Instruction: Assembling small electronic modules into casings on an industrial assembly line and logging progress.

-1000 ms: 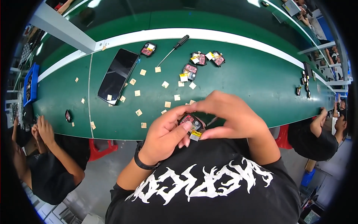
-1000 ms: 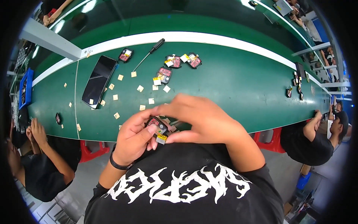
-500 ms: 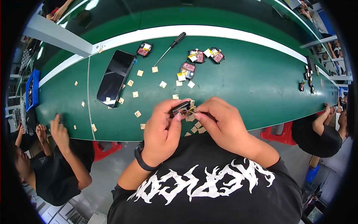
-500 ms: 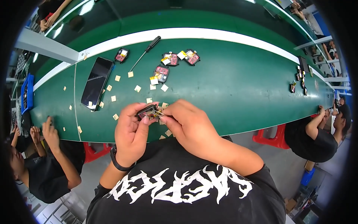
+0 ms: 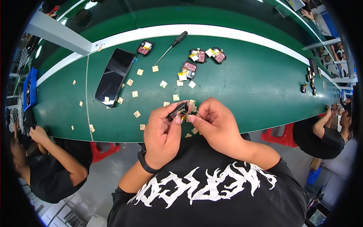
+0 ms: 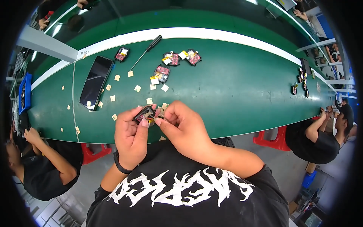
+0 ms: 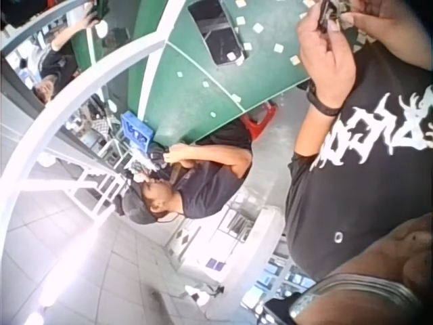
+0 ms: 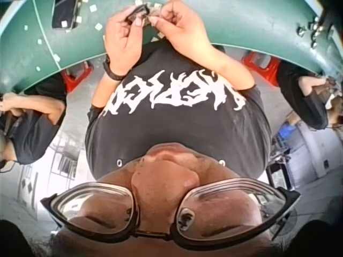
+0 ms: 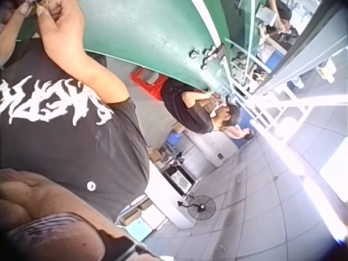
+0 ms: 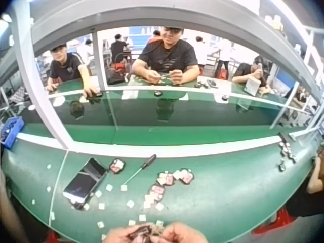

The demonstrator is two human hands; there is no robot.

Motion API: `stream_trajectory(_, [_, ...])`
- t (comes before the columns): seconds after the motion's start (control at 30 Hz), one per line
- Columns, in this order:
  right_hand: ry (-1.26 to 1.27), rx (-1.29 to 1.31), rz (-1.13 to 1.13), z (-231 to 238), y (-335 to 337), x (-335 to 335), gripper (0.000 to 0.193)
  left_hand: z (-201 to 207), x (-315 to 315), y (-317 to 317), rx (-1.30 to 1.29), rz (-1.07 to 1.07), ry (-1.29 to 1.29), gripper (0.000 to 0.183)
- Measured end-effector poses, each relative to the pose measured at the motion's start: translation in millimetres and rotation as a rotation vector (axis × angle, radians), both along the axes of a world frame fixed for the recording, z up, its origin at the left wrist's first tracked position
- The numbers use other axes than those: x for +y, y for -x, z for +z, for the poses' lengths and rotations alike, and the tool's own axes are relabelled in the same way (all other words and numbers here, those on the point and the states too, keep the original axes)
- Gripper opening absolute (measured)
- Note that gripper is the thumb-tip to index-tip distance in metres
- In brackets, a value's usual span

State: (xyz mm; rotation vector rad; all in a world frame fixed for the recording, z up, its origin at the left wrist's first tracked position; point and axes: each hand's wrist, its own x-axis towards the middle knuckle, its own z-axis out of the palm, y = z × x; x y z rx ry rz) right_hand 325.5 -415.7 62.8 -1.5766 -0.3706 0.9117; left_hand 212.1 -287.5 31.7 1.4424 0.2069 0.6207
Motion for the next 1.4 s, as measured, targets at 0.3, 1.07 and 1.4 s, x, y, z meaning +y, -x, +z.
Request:
stream_trajectory(0.3, [0.032,0.02,-0.02,-0.2,-1.1,-2.4,0.026,-1.8,-4.4,5.3,0.021,-0.007,0.091,0.031])
stream_trajectory(1.07, [-0.064,-0.439,0.042,3.0,3.9,-3.9,0.018,10.8,0.8,4.2,0.209,-0.048,0.669,0.028])
stream_trajectory(1.4, [-0.105,-1.056,0.255,-10.4,-17.0,-2.1,0.036,3.6,2.1,4.8,0.174,-0.063,0.613,0.023])
